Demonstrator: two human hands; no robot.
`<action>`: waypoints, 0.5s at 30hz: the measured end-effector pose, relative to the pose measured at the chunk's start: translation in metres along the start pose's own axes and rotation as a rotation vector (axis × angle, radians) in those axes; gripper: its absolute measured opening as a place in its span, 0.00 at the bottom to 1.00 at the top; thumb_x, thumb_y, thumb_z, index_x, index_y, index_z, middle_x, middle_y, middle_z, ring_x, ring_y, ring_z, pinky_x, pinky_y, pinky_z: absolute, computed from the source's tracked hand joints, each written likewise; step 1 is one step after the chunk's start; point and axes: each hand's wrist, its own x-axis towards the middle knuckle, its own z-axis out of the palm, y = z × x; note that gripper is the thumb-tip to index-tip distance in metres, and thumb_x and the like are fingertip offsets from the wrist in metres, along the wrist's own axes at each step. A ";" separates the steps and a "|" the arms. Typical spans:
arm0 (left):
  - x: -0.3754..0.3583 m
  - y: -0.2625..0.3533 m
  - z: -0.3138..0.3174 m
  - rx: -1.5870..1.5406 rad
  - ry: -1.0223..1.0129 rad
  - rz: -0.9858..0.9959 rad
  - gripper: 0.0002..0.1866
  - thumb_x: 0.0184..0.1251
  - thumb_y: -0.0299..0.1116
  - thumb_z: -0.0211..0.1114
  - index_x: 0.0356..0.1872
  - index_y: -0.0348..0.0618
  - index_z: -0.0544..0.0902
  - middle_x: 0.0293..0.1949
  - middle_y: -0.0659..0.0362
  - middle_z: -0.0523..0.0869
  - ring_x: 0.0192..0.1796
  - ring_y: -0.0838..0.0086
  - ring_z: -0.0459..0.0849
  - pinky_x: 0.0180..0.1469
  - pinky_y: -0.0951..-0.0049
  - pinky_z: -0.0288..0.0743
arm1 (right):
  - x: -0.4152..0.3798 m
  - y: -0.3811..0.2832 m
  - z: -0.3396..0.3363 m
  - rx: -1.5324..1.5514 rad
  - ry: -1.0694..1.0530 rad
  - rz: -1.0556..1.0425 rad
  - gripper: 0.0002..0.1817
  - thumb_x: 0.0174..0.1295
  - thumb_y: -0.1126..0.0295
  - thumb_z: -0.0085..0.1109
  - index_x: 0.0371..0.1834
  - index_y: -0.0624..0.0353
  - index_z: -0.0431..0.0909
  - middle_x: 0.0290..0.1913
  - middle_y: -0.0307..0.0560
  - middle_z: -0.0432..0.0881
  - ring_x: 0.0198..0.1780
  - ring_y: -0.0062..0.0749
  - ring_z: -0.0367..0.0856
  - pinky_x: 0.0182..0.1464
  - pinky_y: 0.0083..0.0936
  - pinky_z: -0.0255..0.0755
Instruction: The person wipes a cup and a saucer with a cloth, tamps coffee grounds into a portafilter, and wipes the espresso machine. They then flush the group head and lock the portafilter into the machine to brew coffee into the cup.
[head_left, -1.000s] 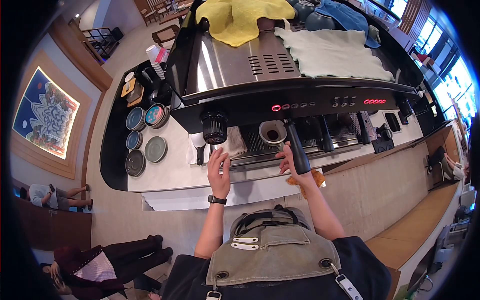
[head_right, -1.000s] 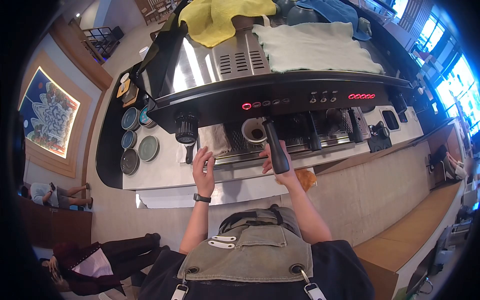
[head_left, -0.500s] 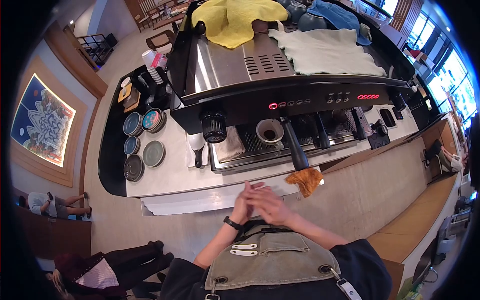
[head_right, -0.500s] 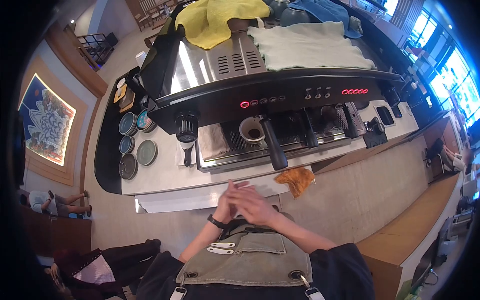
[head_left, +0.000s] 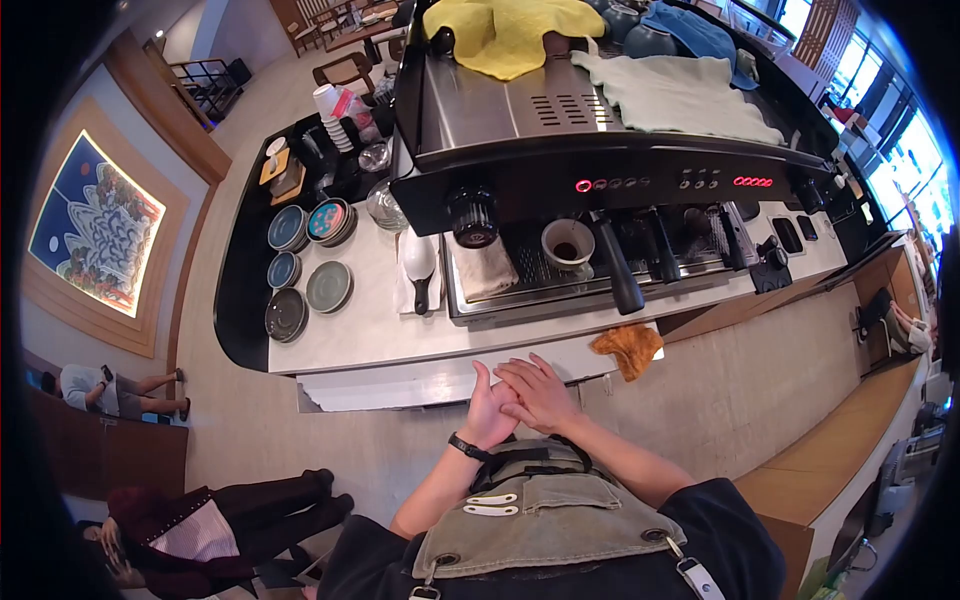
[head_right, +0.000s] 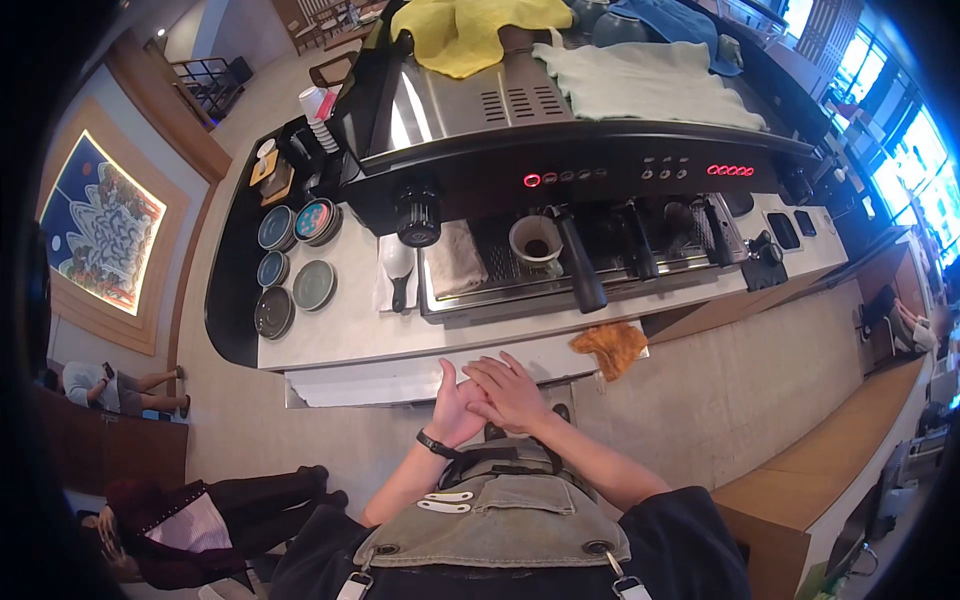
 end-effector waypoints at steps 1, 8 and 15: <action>-0.004 0.000 -0.016 0.073 -0.011 -0.009 0.57 0.70 0.82 0.40 0.76 0.34 0.66 0.70 0.43 0.78 0.72 0.54 0.77 0.79 0.56 0.63 | -0.005 0.001 0.005 -0.011 -0.005 0.017 0.34 0.72 0.46 0.57 0.75 0.55 0.70 0.71 0.51 0.76 0.74 0.48 0.71 0.80 0.51 0.55; -0.039 0.022 -0.061 1.199 0.392 0.116 0.35 0.80 0.59 0.58 0.75 0.43 0.72 0.72 0.46 0.79 0.74 0.54 0.76 0.75 0.56 0.69 | -0.076 0.054 0.050 -0.028 0.171 0.287 0.22 0.75 0.61 0.59 0.68 0.55 0.76 0.69 0.51 0.78 0.72 0.51 0.74 0.79 0.51 0.60; -0.032 0.015 -0.158 1.949 0.454 0.307 0.35 0.73 0.44 0.68 0.79 0.50 0.70 0.82 0.48 0.63 0.85 0.42 0.52 0.83 0.39 0.48 | -0.133 0.092 0.059 -0.252 0.045 0.491 0.33 0.74 0.61 0.56 0.81 0.57 0.62 0.83 0.52 0.60 0.85 0.52 0.54 0.84 0.53 0.47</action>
